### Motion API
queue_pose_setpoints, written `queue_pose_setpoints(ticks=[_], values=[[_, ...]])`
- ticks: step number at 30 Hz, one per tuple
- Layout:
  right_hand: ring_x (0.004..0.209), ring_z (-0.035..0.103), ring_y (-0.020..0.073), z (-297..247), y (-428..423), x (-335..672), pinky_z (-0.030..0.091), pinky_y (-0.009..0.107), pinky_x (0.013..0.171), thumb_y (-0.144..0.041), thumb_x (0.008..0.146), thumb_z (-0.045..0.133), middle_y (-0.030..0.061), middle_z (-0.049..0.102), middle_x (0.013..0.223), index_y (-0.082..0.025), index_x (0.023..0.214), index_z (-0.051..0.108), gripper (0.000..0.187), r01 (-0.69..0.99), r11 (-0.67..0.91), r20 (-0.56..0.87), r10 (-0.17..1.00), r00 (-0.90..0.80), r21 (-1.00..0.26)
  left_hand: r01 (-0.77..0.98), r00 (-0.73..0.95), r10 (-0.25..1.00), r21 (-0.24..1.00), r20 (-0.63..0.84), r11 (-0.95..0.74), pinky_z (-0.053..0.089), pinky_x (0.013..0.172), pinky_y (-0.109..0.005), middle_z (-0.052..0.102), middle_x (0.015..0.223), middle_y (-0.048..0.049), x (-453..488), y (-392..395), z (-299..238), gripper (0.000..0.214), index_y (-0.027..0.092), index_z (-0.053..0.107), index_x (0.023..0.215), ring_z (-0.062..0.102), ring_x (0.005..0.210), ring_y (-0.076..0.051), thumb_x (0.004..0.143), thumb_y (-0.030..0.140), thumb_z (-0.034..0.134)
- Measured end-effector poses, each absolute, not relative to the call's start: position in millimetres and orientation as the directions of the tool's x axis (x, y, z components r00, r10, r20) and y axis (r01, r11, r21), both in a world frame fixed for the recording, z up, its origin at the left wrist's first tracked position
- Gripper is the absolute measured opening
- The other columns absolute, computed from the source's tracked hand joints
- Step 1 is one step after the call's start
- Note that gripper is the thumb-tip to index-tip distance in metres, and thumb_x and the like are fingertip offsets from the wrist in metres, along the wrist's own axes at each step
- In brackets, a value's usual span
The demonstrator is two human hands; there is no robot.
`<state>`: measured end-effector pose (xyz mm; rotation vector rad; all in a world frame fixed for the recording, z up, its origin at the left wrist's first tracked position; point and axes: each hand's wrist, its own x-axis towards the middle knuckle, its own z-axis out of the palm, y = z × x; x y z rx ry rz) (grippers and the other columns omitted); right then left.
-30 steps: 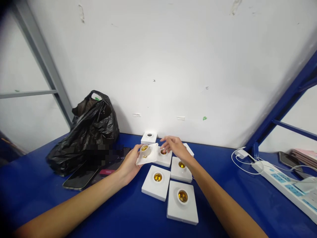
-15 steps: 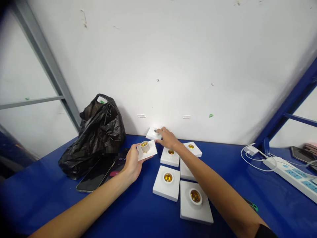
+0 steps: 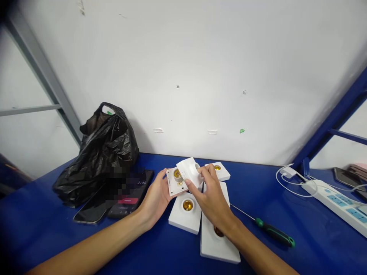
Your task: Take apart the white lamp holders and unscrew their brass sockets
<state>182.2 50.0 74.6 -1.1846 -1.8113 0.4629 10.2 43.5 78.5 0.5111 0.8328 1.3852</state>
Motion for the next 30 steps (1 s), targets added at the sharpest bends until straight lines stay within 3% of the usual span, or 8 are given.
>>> queue_pose_setpoints(ticks=[4, 9, 12, 17, 23, 27, 30], values=[[0.081, 0.052, 0.0216, 74, 41, 174, 0.049, 0.038, 0.073, -0.049, 0.099, 0.063, 0.0021, 0.048, 0.096, -0.025, 0.096, 0.057, 0.025, 0.614, 0.452, 0.461, 0.873, -0.157, -0.647, -0.68, 0.093, 0.989, 0.719, -0.114, 0.147, 0.059, 0.104, -0.045, 0.074, 0.128, -0.0112, 15, 32, 78, 0.021, 0.022, 0.059, 0.113, 0.072, 0.12, -0.027, 0.113, 0.039, 0.046], [0.078, 0.053, 0.0208, 75, 37, 174, 0.046, 0.036, 0.069, -0.041, 0.096, 0.068, 0.0021, 0.05, 0.097, -0.025, 0.107, 0.056, 0.023, 0.647, 0.498, 0.507, 0.84, -0.194, -0.578, -0.67, 0.118, 0.993, 0.739, 0.009, 0.073, 0.055, 0.107, -0.042, 0.071, 0.132, -0.0059, 16, 24, 75, 0.015, 0.027, 0.054, 0.114, 0.066, 0.129, -0.025, 0.107, 0.039, 0.06], [0.075, 0.052, 0.0185, 78, 39, 177, 0.046, 0.033, 0.068, -0.037, 0.103, 0.059, 0.0001, 0.048, 0.089, -0.025, 0.094, 0.056, 0.015, 0.56, 0.547, 0.53, 0.821, -0.213, -0.622, -0.637, 0.128, 0.992, 0.764, -0.018, 0.096, 0.057, 0.102, -0.041, 0.071, 0.13, -0.0058, 15, 23, 75, 0.018, 0.028, 0.054, 0.117, 0.068, 0.124, -0.026, 0.106, 0.04, 0.062], [0.064, 0.044, 0.0161, 84, 44, 183, 0.038, 0.031, 0.059, -0.031, 0.104, 0.055, -0.0032, 0.044, 0.073, -0.026, 0.077, 0.049, 0.028, 0.543, 0.568, 0.603, 0.786, -0.134, -0.619, -0.619, 0.167, 0.984, 0.77, -0.065, 0.156, 0.061, 0.09, -0.04, 0.073, 0.122, -0.0081, 16, 23, 75, 0.022, 0.026, 0.056, 0.118, 0.072, 0.111, -0.026, 0.102, 0.038, 0.064], [0.057, 0.039, 0.0147, 85, 42, 184, 0.033, 0.032, 0.057, -0.028, 0.099, 0.059, -0.0043, 0.044, 0.066, -0.026, 0.073, 0.04, 0.033, 0.646, 0.604, 0.684, 0.71, -0.168, -0.467, -0.618, 0.23, 0.969, 0.754, -0.094, 0.22, 0.06, 0.076, -0.034, 0.074, 0.114, -0.0091, 17, 23, 75, 0.023, 0.024, 0.058, 0.117, 0.073, 0.091, -0.023, 0.097, 0.032, 0.067], [0.057, 0.042, 0.0143, 83, 42, 185, 0.034, 0.031, 0.056, -0.025, 0.1, 0.058, -0.0036, 0.049, 0.068, -0.026, 0.075, 0.041, 0.031, 0.666, 0.654, 0.667, 0.679, -0.308, -0.359, -0.628, 0.269, 0.958, 0.737, -0.097, 0.251, 0.061, 0.082, -0.034, 0.072, 0.118, -0.01, 17, 21, 76, 0.025, 0.023, 0.059, 0.111, 0.074, 0.098, -0.024, 0.101, 0.044, 0.066], [0.061, 0.043, 0.0152, 80, 43, 186, 0.034, 0.032, 0.058, -0.025, 0.102, 0.058, -0.0033, 0.048, 0.07, -0.026, 0.077, 0.041, 0.031, 0.655, 0.704, 0.694, 0.617, -0.372, -0.274, -0.62, 0.267, 0.96, 0.749, -0.079, 0.234, 0.06, 0.085, -0.032, 0.072, 0.118, -0.0081, 16, 21, 74, 0.029, 0.024, 0.058, 0.115, 0.073, 0.102, -0.024, 0.099, 0.043, 0.073]])
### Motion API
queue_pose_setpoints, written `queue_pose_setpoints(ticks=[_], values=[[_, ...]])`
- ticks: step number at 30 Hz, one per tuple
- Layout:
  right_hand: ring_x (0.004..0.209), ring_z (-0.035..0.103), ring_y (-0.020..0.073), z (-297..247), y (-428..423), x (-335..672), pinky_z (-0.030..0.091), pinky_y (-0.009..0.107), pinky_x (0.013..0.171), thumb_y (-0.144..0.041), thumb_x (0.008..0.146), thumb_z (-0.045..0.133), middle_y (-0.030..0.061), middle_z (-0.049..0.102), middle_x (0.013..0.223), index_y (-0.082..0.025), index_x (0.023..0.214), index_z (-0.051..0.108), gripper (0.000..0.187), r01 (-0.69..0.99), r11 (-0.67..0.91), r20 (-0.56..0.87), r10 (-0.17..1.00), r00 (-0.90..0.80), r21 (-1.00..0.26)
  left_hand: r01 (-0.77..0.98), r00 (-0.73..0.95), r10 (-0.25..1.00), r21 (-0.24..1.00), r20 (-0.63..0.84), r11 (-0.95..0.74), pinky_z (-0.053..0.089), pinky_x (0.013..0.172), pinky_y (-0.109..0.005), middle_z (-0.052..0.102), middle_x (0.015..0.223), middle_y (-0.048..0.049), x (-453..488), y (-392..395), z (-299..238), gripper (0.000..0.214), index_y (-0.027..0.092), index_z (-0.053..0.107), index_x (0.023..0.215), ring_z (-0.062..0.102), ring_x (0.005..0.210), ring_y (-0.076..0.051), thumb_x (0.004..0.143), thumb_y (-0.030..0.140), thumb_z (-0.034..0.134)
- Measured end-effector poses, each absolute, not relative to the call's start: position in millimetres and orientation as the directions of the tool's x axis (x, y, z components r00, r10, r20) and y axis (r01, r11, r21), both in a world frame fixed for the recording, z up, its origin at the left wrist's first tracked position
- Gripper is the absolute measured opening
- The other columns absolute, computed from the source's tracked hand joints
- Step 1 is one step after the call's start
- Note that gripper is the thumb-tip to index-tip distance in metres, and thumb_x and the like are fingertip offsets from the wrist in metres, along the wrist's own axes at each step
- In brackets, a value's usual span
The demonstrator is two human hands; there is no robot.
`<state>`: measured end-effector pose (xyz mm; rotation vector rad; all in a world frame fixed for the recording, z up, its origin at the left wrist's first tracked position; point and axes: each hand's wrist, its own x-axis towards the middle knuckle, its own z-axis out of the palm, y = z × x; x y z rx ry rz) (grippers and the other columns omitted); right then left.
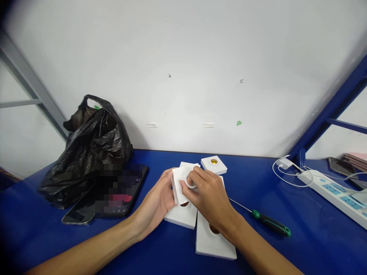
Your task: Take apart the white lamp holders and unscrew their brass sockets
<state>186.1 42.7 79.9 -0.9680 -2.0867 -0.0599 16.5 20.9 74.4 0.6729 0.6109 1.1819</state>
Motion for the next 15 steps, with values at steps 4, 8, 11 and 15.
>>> queue_pose_setpoints(ticks=[4, 8, 11, 15], values=[[0.063, 0.045, 0.0152, 75, 44, 187, 0.037, 0.031, 0.059, -0.028, 0.103, 0.061, -0.0032, 0.051, 0.076, -0.026, 0.085, 0.045, 0.024, 0.622, 0.695, 0.664, 0.66, -0.351, -0.361, -0.569, 0.25, 0.967, 0.798, -0.06, 0.196, 0.061, 0.082, -0.032, 0.072, 0.118, -0.0069, 15, 21, 71, 0.04, 0.026, 0.058, 0.122, 0.073, 0.099, -0.023, 0.093, 0.04, 0.081], [0.06, 0.044, 0.0148, 74, 47, 189, 0.041, 0.03, 0.057, -0.031, 0.102, 0.065, -0.0036, 0.051, 0.079, -0.028, 0.097, 0.053, 0.014, 0.524, 0.695, 0.652, 0.693, -0.306, -0.493, -0.535, 0.218, 0.974, 0.827, -0.062, 0.172, 0.062, 0.086, -0.034, 0.073, 0.117, -0.0071, 15, 23, 70, 0.037, 0.026, 0.059, 0.124, 0.073, 0.103, -0.024, 0.095, 0.038, 0.079], [0.082, 0.061, 0.021, 78, 48, 195, 0.054, 0.036, 0.075, -0.035, 0.101, 0.069, 0.0027, 0.059, 0.096, -0.029, 0.107, 0.061, 0.012, 0.475, 0.744, 0.679, 0.649, -0.344, -0.47, -0.566, 0.17, 0.98, 0.804, -0.103, 0.183, 0.063, 0.087, -0.035, 0.075, 0.114, -0.0066, 15, 25, 71, 0.024, 0.024, 0.062, 0.116, 0.075, 0.103, -0.025, 0.097, 0.032, 0.074], [0.143, 0.051, 0.0332, 79, 52, 203, 0.047, 0.055, 0.115, -0.045, 0.096, 0.075, 0.0101, 0.052, 0.151, -0.037, 0.138, 0.058, 0.045, 0.469, 0.684, 0.571, 0.728, -0.38, -0.559, -0.602, 0.12, 0.98, 0.774, -0.157, 0.198, 0.064, 0.089, -0.035, 0.077, 0.111, -0.0081, 12, 30, 75, 0.004, 0.02, 0.063, 0.102, 0.077, 0.101, -0.025, 0.1, 0.022, 0.065]])
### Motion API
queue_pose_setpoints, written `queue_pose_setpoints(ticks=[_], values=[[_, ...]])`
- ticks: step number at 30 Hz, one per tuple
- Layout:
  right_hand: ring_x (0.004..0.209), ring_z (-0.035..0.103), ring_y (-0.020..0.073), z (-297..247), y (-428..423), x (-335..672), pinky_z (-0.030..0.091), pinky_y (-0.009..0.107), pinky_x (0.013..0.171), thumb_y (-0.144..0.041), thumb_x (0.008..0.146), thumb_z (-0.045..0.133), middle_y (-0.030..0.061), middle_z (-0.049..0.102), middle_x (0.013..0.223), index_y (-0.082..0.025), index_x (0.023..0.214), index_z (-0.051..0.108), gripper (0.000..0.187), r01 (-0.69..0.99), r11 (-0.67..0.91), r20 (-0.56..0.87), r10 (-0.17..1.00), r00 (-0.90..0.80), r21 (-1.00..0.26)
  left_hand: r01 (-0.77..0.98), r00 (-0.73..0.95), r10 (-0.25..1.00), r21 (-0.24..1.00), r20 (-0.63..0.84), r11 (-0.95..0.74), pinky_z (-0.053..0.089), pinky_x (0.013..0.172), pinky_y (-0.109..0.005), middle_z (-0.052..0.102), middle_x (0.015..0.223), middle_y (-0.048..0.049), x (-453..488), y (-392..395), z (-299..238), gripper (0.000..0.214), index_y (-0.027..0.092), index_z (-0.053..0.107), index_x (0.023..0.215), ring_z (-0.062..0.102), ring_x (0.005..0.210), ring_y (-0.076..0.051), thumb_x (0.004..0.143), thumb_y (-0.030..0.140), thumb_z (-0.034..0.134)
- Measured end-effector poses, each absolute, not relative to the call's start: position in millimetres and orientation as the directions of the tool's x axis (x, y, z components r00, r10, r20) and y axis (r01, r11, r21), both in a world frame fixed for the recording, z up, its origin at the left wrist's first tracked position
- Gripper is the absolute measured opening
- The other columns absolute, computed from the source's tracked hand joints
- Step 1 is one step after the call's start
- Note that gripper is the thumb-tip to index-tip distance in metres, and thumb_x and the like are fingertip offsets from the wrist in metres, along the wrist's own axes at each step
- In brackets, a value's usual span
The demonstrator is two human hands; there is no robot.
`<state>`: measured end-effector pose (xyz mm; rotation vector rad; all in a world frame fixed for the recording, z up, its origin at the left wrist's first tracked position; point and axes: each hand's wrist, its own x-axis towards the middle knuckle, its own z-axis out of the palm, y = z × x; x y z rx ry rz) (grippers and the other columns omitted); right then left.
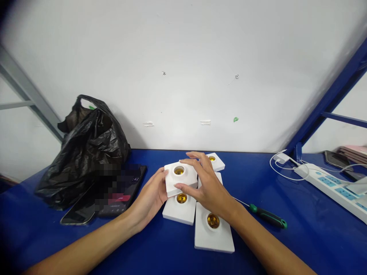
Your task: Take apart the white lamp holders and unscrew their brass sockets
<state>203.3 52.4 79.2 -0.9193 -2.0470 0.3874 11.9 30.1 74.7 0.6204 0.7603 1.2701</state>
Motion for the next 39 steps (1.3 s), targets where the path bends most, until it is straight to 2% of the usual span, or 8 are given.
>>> queue_pose_setpoints(ticks=[2, 4, 9, 15, 19, 24, 32, 39], values=[[0.154, 0.041, 0.0326, 76, 56, 206, 0.04, 0.057, 0.123, -0.048, 0.098, 0.072, 0.0074, 0.044, 0.164, -0.04, 0.149, 0.051, 0.056, 0.445, 0.615, 0.473, 0.787, -0.396, -0.651, -0.607, 0.109, 0.981, 0.771, -0.162, 0.195, 0.065, 0.089, -0.035, 0.077, 0.111, -0.009, 10, 33, 76, 0.003, 0.019, 0.064, 0.103, 0.077, 0.1, -0.024, 0.101, 0.019, 0.061], [0.155, 0.041, 0.0316, 72, 61, 206, 0.039, 0.058, 0.124, -0.049, 0.1, 0.068, 0.0066, 0.046, 0.164, -0.04, 0.152, 0.049, 0.056, 0.403, 0.57, 0.412, 0.811, -0.416, -0.716, -0.607, 0.113, 0.98, 0.769, -0.165, 0.2, 0.065, 0.088, -0.036, 0.077, 0.113, -0.0096, 9, 35, 76, 0.007, 0.018, 0.065, 0.106, 0.078, 0.098, -0.024, 0.102, 0.017, 0.059], [0.142, 0.054, 0.0309, 64, 68, 205, 0.045, 0.055, 0.119, -0.05, 0.096, 0.072, 0.0093, 0.059, 0.146, -0.033, 0.14, 0.057, 0.049, 0.343, 0.567, 0.435, 0.811, -0.392, -0.749, -0.597, 0.142, 0.972, 0.767, -0.187, 0.235, 0.066, 0.085, -0.039, 0.077, 0.115, -0.0116, 10, 37, 72, 0.009, 0.017, 0.065, 0.11, 0.079, 0.091, -0.023, 0.103, 0.016, 0.06], [0.156, 0.04, 0.029, 66, 63, 202, 0.034, 0.054, 0.128, -0.052, 0.102, 0.064, 0.0077, 0.048, 0.161, -0.035, 0.144, 0.053, 0.047, 0.253, 0.479, 0.373, 0.85, -0.372, -0.841, -0.589, 0.149, 0.974, 0.776, -0.171, 0.226, 0.066, 0.089, -0.038, 0.077, 0.119, -0.0112, 9, 37, 74, 0.013, 0.018, 0.065, 0.117, 0.079, 0.097, -0.023, 0.107, 0.018, 0.058], [0.148, 0.051, 0.0287, 70, 60, 201, 0.044, 0.053, 0.121, -0.053, 0.106, 0.055, 0.0089, 0.054, 0.157, -0.034, 0.149, 0.047, 0.048, 0.186, 0.368, 0.277, 0.881, -0.384, -0.911, -0.603, 0.13, 0.975, 0.767, -0.178, 0.221, 0.065, 0.091, -0.038, 0.077, 0.119, -0.0123, 7, 38, 76, 0.013, 0.017, 0.068, 0.116, 0.079, 0.098, -0.024, 0.105, 0.018, 0.06], [0.137, 0.06, 0.0295, 67, 64, 202, 0.049, 0.053, 0.117, -0.05, 0.097, 0.07, 0.0088, 0.058, 0.15, -0.033, 0.14, 0.052, 0.05, 0.205, 0.429, 0.331, 0.863, -0.382, -0.88, -0.604, 0.191, 0.955, 0.74, -0.225, 0.295, 0.067, 0.086, -0.041, 0.077, 0.118, -0.0157, 5, 40, 75, 0.022, 0.015, 0.068, 0.123, 0.079, 0.093, -0.026, 0.108, 0.023, 0.054], [0.133, 0.062, 0.0294, 69, 64, 203, 0.052, 0.051, 0.113, -0.046, 0.097, 0.071, 0.0082, 0.062, 0.143, -0.033, 0.137, 0.056, 0.045, 0.208, 0.47, 0.368, 0.844, -0.39, -0.858, -0.608, 0.18, 0.961, 0.744, -0.211, 0.278, 0.067, 0.08, -0.035, 0.077, 0.117, -0.0137, 5, 39, 75, 0.018, 0.015, 0.071, 0.114, 0.077, 0.093, -0.023, 0.107, 0.019, 0.055], [0.13, 0.063, 0.028, 68, 64, 201, 0.052, 0.05, 0.113, -0.047, 0.096, 0.073, 0.0078, 0.061, 0.141, -0.032, 0.134, 0.057, 0.044, 0.17, 0.424, 0.335, 0.859, -0.386, -0.89, -0.613, 0.152, 0.961, 0.74, -0.232, 0.276, 0.066, 0.087, -0.034, 0.078, 0.111, -0.0104, 6, 38, 74, 0.014, 0.015, 0.072, 0.109, 0.077, 0.088, -0.02, 0.105, 0.014, 0.058]])
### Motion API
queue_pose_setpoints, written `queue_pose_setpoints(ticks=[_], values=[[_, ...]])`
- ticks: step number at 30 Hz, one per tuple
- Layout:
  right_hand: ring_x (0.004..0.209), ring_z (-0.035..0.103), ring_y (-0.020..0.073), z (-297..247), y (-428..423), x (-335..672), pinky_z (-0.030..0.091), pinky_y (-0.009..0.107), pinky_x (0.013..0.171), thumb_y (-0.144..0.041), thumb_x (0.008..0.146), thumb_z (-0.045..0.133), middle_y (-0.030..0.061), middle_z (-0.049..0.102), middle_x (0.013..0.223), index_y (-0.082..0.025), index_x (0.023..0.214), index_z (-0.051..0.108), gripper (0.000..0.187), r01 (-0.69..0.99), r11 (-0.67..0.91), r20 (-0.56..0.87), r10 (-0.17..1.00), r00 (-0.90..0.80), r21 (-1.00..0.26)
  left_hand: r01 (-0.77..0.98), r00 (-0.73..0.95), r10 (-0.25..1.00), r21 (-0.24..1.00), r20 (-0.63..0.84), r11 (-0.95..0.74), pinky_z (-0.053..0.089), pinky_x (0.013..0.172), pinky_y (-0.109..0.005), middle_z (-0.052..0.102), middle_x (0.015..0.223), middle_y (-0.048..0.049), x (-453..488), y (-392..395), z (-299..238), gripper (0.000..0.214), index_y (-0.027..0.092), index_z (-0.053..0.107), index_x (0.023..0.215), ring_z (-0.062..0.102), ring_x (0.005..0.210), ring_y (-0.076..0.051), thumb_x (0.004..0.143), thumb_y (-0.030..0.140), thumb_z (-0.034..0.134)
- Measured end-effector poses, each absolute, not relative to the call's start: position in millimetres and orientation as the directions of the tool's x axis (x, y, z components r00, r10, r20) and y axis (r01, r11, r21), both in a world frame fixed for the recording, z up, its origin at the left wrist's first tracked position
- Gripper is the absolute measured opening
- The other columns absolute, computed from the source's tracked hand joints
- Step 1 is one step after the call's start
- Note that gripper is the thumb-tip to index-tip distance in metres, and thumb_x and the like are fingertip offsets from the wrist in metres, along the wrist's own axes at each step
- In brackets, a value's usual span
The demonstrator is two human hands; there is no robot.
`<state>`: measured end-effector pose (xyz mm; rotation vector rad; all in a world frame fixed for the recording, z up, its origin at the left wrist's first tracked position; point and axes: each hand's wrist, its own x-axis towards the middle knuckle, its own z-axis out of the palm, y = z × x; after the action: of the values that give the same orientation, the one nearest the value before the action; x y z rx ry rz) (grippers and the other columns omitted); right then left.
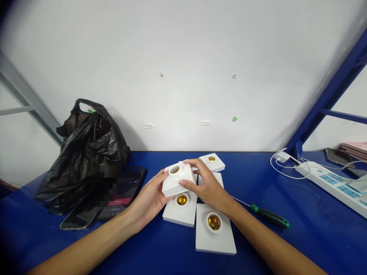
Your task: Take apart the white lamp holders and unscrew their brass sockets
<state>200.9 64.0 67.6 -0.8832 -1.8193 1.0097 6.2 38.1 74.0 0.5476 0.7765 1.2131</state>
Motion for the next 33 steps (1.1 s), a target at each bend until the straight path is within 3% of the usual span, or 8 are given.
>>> queue_pose_setpoints(ticks=[7, 12, 15, 19, 22, 25, 27, 33], values=[[0.135, 0.061, 0.0297, 74, 61, 198, 0.051, 0.049, 0.113, -0.053, 0.101, 0.063, 0.0091, 0.063, 0.146, -0.032, 0.135, 0.059, 0.04, 0.132, 0.335, 0.263, 0.885, -0.385, -0.933, -0.587, 0.084, 0.972, 0.777, -0.22, 0.227, 0.065, 0.084, -0.031, 0.078, 0.109, -0.0095, 8, 37, 75, 0.01, 0.016, 0.068, 0.11, 0.078, 0.088, -0.019, 0.105, 0.014, 0.059], [0.099, 0.071, 0.0257, 79, 60, 198, 0.058, 0.041, 0.086, -0.056, 0.101, 0.059, 0.0097, 0.073, 0.122, -0.03, 0.14, 0.054, 0.046, 0.125, 0.137, 0.095, 0.95, -0.299, -0.983, -0.561, 0.086, 0.982, 0.807, -0.166, 0.186, 0.063, 0.09, -0.03, 0.078, 0.113, -0.0076, 6, 36, 73, 0.011, 0.019, 0.065, 0.114, 0.077, 0.099, -0.02, 0.103, 0.018, 0.066], [0.078, 0.065, 0.0205, 75, 62, 198, 0.052, 0.035, 0.068, -0.054, 0.099, 0.063, 0.0052, 0.073, 0.099, -0.029, 0.139, 0.053, 0.048, 0.064, 0.094, 0.068, 0.942, -0.328, -0.994, -0.501, 0.11, 0.99, 0.855, -0.087, 0.131, 0.063, 0.09, -0.032, 0.078, 0.114, -0.0062, 4, 34, 69, 0.028, 0.022, 0.063, 0.12, 0.076, 0.104, -0.023, 0.098, 0.031, 0.077], [0.067, 0.056, 0.0151, 68, 65, 198, 0.043, 0.03, 0.057, -0.051, 0.101, 0.063, 0.0029, 0.07, 0.097, -0.03, 0.141, 0.05, 0.047, 0.012, 0.144, 0.132, 0.935, -0.331, -0.989, -0.448, 0.132, 0.991, 0.89, -0.032, 0.088, 0.062, 0.088, -0.034, 0.078, 0.113, -0.005, 2, 34, 66, 0.05, 0.024, 0.06, 0.123, 0.076, 0.104, -0.025, 0.088, 0.047, 0.087], [0.073, 0.062, 0.0164, 67, 64, 197, 0.049, 0.031, 0.061, -0.047, 0.102, 0.062, 0.0044, 0.071, 0.106, -0.031, 0.143, 0.049, 0.046, -0.028, 0.165, 0.165, 0.925, -0.341, -0.986, -0.453, 0.131, 0.991, 0.889, -0.011, 0.07, 0.06, 0.089, -0.034, 0.078, 0.113, -0.0045, 1, 35, 67, 0.053, 0.025, 0.06, 0.124, 0.075, 0.104, -0.024, 0.086, 0.048, 0.089], [0.093, 0.07, 0.0207, 68, 62, 196, 0.058, 0.037, 0.083, -0.045, 0.103, 0.061, 0.0069, 0.072, 0.122, -0.032, 0.143, 0.048, 0.044, -0.062, 0.217, 0.225, 0.917, -0.328, -0.974, -0.477, 0.147, 0.989, 0.877, 0.011, 0.061, 0.057, 0.093, -0.034, 0.077, 0.116, -0.0056, 1, 37, 69, 0.048, 0.024, 0.061, 0.124, 0.073, 0.105, -0.023, 0.089, 0.044, 0.087], [0.103, 0.071, 0.0224, 68, 63, 197, 0.058, 0.041, 0.094, -0.046, 0.103, 0.061, 0.0073, 0.071, 0.129, -0.033, 0.143, 0.05, 0.043, -0.046, 0.264, 0.265, 0.915, -0.304, -0.963, -0.484, 0.183, 0.982, 0.874, 0.044, 0.051, 0.055, 0.096, -0.034, 0.076, 0.119, -0.0067, 1, 37, 72, 0.041, 0.022, 0.063, 0.123, 0.072, 0.108, -0.023, 0.092, 0.04, 0.084], [0.116, 0.07, 0.0261, 66, 67, 199, 0.055, 0.045, 0.104, -0.051, 0.103, 0.062, 0.0078, 0.072, 0.134, -0.031, 0.135, 0.064, 0.038, 0.036, 0.393, 0.371, 0.893, -0.254, -0.919, -0.422, 0.22, 0.963, 0.905, 0.158, -0.052, 0.052, 0.091, -0.029, 0.074, 0.119, -0.0033, 1, 34, 78, 0.031, 0.024, 0.063, 0.118, 0.069, 0.105, -0.019, 0.096, 0.038, 0.081]])
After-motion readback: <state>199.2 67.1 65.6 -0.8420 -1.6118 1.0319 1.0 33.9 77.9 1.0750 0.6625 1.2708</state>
